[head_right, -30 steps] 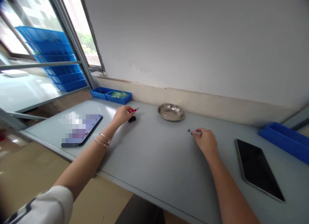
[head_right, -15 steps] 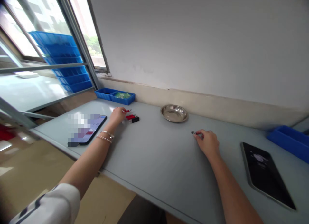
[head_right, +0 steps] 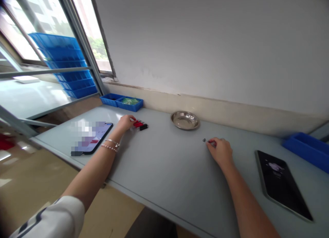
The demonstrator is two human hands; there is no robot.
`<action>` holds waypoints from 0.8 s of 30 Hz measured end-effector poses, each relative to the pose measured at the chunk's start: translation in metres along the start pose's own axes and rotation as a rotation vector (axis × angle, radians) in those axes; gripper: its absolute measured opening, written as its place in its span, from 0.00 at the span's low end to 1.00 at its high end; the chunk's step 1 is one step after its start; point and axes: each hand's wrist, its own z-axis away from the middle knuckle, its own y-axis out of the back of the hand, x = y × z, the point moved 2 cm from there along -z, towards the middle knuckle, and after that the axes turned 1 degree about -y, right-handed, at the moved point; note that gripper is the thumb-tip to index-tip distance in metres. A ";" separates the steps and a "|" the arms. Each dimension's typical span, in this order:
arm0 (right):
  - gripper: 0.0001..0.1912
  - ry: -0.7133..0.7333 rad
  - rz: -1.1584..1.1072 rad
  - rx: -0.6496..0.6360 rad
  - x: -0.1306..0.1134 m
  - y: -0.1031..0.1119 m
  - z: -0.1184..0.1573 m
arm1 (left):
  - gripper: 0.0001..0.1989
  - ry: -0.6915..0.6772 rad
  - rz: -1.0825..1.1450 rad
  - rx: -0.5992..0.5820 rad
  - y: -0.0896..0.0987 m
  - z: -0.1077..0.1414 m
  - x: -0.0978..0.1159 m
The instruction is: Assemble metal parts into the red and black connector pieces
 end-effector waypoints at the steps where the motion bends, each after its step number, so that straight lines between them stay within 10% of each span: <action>1: 0.13 -0.008 -0.030 0.001 -0.002 0.003 0.000 | 0.10 -0.014 -0.003 0.004 0.002 0.000 0.002; 10: 0.13 -0.211 -0.504 0.021 -0.030 0.024 0.009 | 0.07 -0.297 -0.054 -0.112 0.010 0.019 0.037; 24: 0.10 -0.277 -0.843 -0.063 -0.044 0.022 0.014 | 0.09 -0.291 -0.302 -0.172 0.011 0.047 0.062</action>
